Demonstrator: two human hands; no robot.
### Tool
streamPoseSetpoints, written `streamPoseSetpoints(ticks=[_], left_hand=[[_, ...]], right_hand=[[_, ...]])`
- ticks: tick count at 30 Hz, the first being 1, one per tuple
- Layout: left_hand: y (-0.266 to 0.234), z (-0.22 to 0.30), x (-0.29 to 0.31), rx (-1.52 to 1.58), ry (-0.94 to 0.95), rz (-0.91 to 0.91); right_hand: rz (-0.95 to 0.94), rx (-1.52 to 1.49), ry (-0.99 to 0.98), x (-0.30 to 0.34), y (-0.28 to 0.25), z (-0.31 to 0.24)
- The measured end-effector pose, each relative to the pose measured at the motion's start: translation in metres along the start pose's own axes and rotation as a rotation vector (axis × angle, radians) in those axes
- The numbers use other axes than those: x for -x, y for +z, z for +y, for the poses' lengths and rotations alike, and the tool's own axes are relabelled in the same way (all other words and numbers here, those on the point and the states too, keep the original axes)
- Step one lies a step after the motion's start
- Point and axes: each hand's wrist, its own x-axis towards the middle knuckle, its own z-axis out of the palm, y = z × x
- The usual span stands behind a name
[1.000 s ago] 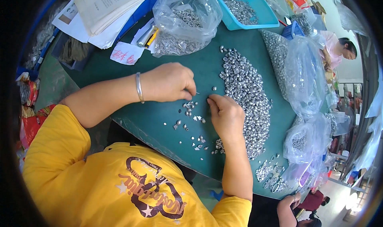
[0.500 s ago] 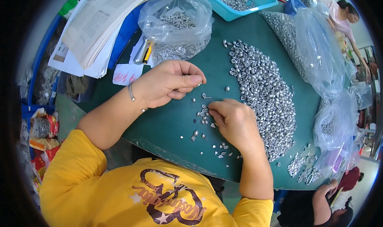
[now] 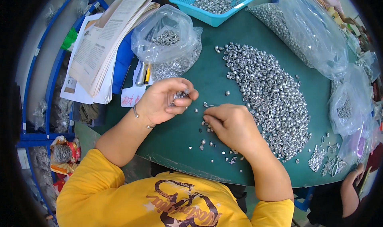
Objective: The person picks up and examines small metal components by hand, moving them from a large pile on a green table into a blue plastic tray.
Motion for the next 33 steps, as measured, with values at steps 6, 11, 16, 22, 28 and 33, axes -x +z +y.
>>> streamPoseSetpoints(ticks=[6, 11, 16, 22, 28, 33], left_hand=[[0.0, 0.012, 0.004, -0.384, 0.082, 0.167], [0.003, 0.004, 0.009, -1.535, 0.285, 0.216], [0.002, 0.001, 0.009, -1.666, 0.409, 0.189], [-0.005, 0.004, 0.009, -1.709, 0.388, 0.136], [0.006, 0.009, 0.005, -1.23, 0.321, 0.084], [0.005, 0.011, 0.007, -0.57, 0.009, 0.015]], right_hand=[[0.022, 0.217, -0.062, 0.002, 0.002, 0.0], [0.069, -0.202, 0.251, -0.001, -0.007, 0.002], [-0.005, 0.095, 0.003, 0.002, -0.001, 0.003], [-0.091, -0.274, 0.344, 0.001, -0.007, -0.003], [0.104, -0.404, 0.302, -0.008, -0.006, 0.003], [0.147, 0.215, -0.081, -0.006, 0.015, 0.008]])
